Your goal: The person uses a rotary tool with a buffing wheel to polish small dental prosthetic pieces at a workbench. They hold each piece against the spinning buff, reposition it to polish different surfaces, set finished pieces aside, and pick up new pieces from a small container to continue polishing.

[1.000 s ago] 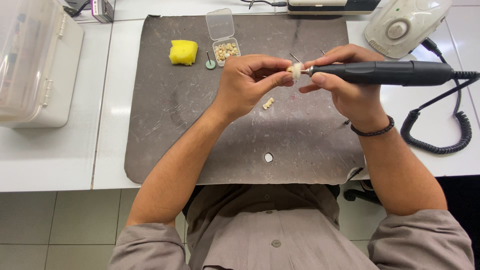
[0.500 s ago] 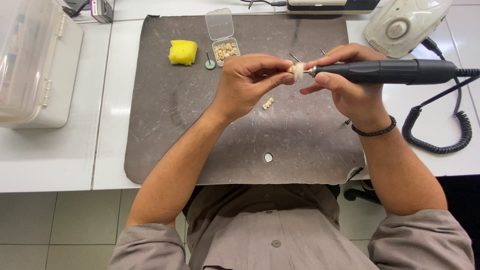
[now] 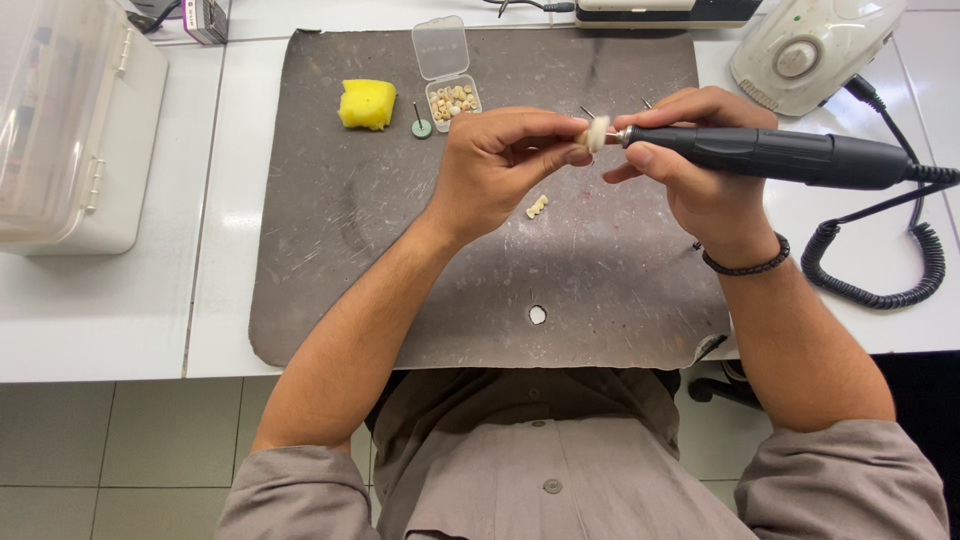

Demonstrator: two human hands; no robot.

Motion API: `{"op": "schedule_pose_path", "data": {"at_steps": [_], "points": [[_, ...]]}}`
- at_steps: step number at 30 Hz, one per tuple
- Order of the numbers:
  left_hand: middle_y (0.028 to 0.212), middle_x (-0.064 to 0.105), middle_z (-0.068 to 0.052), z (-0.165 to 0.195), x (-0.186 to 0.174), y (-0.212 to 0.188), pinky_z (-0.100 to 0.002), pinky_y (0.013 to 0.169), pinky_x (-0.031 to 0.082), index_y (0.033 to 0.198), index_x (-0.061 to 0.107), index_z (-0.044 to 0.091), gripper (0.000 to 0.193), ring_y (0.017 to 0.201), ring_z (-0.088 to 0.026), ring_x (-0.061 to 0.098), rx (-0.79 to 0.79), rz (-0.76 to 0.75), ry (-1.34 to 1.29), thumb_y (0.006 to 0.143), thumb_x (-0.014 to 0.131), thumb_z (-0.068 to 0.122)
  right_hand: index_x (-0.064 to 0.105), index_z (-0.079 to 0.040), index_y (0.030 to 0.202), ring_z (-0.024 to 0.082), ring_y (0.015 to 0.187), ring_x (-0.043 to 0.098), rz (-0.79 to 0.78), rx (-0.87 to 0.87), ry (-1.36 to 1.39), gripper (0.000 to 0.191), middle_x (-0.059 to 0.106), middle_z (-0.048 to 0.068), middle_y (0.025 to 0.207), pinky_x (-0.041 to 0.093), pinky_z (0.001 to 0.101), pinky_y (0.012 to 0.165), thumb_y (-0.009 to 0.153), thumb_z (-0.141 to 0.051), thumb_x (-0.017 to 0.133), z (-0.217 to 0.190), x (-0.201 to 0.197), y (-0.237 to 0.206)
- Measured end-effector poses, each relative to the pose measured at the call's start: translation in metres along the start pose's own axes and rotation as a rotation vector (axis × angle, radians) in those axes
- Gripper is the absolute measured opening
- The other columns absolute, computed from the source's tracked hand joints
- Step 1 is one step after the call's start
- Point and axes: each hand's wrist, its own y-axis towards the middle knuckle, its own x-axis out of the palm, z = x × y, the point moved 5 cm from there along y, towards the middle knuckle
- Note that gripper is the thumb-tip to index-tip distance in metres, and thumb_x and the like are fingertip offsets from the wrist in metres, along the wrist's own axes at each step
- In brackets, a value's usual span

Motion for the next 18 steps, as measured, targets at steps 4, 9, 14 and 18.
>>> {"op": "schedule_pose_path", "data": {"at_steps": [4, 9, 14, 18], "points": [[0.113, 0.077, -0.012, 0.0000, -0.0005, -0.0007, -0.029, 0.096, 0.071, 0.119, 0.073, 0.003, 0.017, 0.106, -0.019, 0.079, -0.019, 0.001, -0.032, 0.102, 0.073, 0.005, 0.062, 0.006, 0.117, 0.030, 0.111, 0.075, 0.002, 0.001, -0.015, 0.015, 0.069, 0.020, 0.110, 0.072, 0.0381, 0.087, 0.105, 0.008, 0.071, 0.0004, 0.0007, -0.0009], [0.114, 0.076, -0.011, -0.0005, 0.0003, -0.0016, -0.029, 0.098, 0.070, 0.121, 0.072, 0.004, 0.018, 0.107, -0.019, 0.078, -0.040, 0.006, -0.090, 0.104, 0.072, 0.006, 0.061, 0.006, 0.115, 0.030, 0.110, 0.075, -0.019, -0.002, 0.036, 0.013, 0.069, 0.020, 0.112, 0.072, 0.0386, 0.086, 0.106, 0.005, 0.069, -0.0006, -0.0011, -0.0008], [0.112, 0.077, -0.011, -0.0009, 0.0024, -0.0018, -0.029, 0.097, 0.070, 0.119, 0.073, 0.004, 0.018, 0.106, -0.018, 0.079, -0.040, 0.014, -0.064, 0.101, 0.074, 0.005, 0.060, 0.004, 0.122, 0.032, 0.109, 0.076, 0.018, 0.004, 0.132, 0.016, 0.069, 0.020, 0.114, 0.072, 0.0383, 0.082, 0.108, 0.001, 0.067, 0.0001, -0.0029, -0.0001], [0.112, 0.077, -0.010, -0.0002, 0.0043, -0.0029, -0.028, 0.097, 0.070, 0.115, 0.074, 0.005, 0.015, 0.106, -0.017, 0.078, -0.016, 0.012, -0.059, 0.100, 0.076, 0.004, 0.060, 0.004, 0.120, 0.033, 0.109, 0.076, 0.042, 0.001, 0.125, 0.014, 0.069, 0.021, 0.115, 0.072, 0.0387, 0.082, 0.109, 0.000, 0.068, -0.0015, -0.0012, -0.0014]]}}
